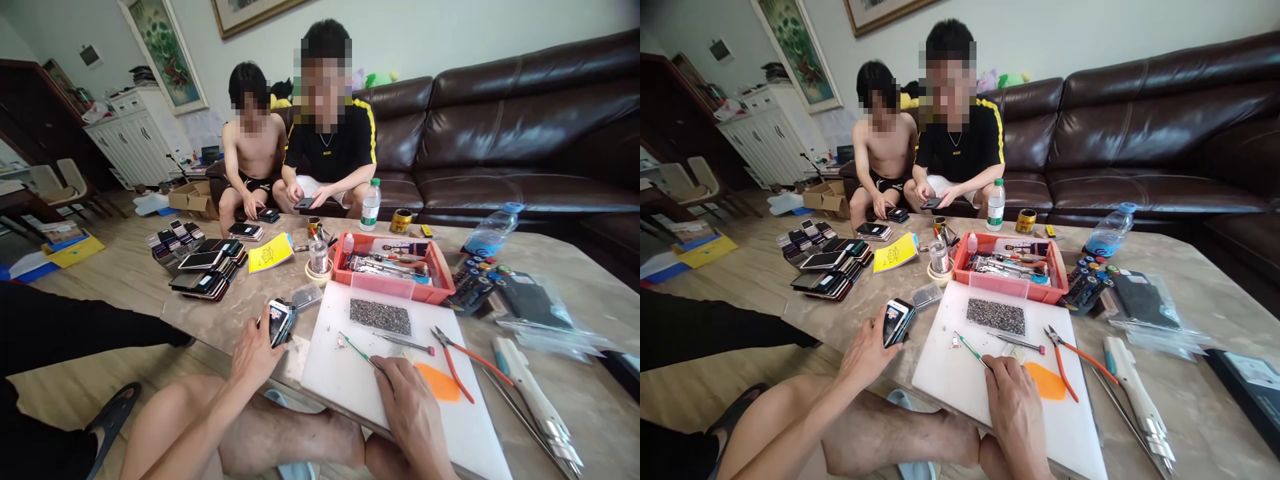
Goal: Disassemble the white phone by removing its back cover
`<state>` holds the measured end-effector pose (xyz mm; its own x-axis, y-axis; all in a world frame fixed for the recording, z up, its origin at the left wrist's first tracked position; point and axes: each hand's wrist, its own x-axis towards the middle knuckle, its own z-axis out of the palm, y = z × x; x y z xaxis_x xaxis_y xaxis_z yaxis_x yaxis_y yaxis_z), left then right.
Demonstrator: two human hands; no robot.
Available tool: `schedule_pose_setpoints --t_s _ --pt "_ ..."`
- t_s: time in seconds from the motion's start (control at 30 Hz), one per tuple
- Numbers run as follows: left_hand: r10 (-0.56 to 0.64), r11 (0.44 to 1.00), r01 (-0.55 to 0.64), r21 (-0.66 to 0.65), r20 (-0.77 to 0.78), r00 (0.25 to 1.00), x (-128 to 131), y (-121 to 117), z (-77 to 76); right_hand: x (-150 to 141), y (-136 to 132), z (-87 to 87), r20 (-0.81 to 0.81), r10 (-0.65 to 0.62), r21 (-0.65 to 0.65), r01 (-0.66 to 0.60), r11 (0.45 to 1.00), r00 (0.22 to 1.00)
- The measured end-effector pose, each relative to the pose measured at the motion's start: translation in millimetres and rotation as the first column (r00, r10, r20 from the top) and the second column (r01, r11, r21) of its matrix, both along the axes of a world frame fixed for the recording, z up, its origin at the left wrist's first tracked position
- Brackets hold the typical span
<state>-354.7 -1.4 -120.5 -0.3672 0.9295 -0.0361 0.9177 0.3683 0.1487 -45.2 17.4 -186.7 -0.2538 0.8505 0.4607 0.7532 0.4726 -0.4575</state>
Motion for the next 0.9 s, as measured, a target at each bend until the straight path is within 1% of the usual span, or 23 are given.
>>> schedule_pose_setpoints --t_s 0.07,0.23,0.33,0.47,0.57,0.67,0.77,0.9 --pt "0.006 0.999 -0.008 -0.038 -0.045 0.999 4.0 3.3 2.7 -0.3 -0.1 0.1 0.001 -0.001 -0.008 0.001 1.000 1.000" --pt "-0.002 0.999 -0.001 -0.037 -0.076 0.997 2.5 4.7 6.3 -3.7 -3.5 4.2 0.009 -0.050 -0.063 0.050 0.997 0.999" --pt "0.008 0.999 -0.012 -0.037 -0.105 0.994 0.5 4.5 3.9 -5.8 -5.3 7.7 0.035 -0.059 -0.099 0.063 0.993 0.998" --pt "-0.026 0.997 0.017 -0.071 -0.126 0.992 -1.9 7.8 -1.4 -6.2 -3.0 8.1 0.107 -0.067 -0.111 0.079 0.991 0.992" --pt "-0.027 0.997 0.019 -0.071 -0.115 0.993 -3.9 11.1 -3.0 -7.0 4.1 7.1 0.142 -0.048 -0.100 0.062 0.993 0.989" --pt "-0.036 0.998 0.030 -0.060 -0.103 0.994 -6.5 13.5 -3.2 -13.4 16.4 8.4 0.128 -0.017 -0.084 0.028 0.996 0.992" --pt "-0.042 0.998 0.037 -0.052 -0.095 0.995 -9.6 15.3 -4.0 -26.6 31.2 12.9 0.090 -0.001 -0.073 0.008 0.997 0.996" --pt "-0.036 0.999 0.032 -0.038 -0.093 0.995 -13.5 18.6 -6.1 -45.6 47.4 15.9 0.076 -0.012 -0.069 0.017 0.997 0.997"
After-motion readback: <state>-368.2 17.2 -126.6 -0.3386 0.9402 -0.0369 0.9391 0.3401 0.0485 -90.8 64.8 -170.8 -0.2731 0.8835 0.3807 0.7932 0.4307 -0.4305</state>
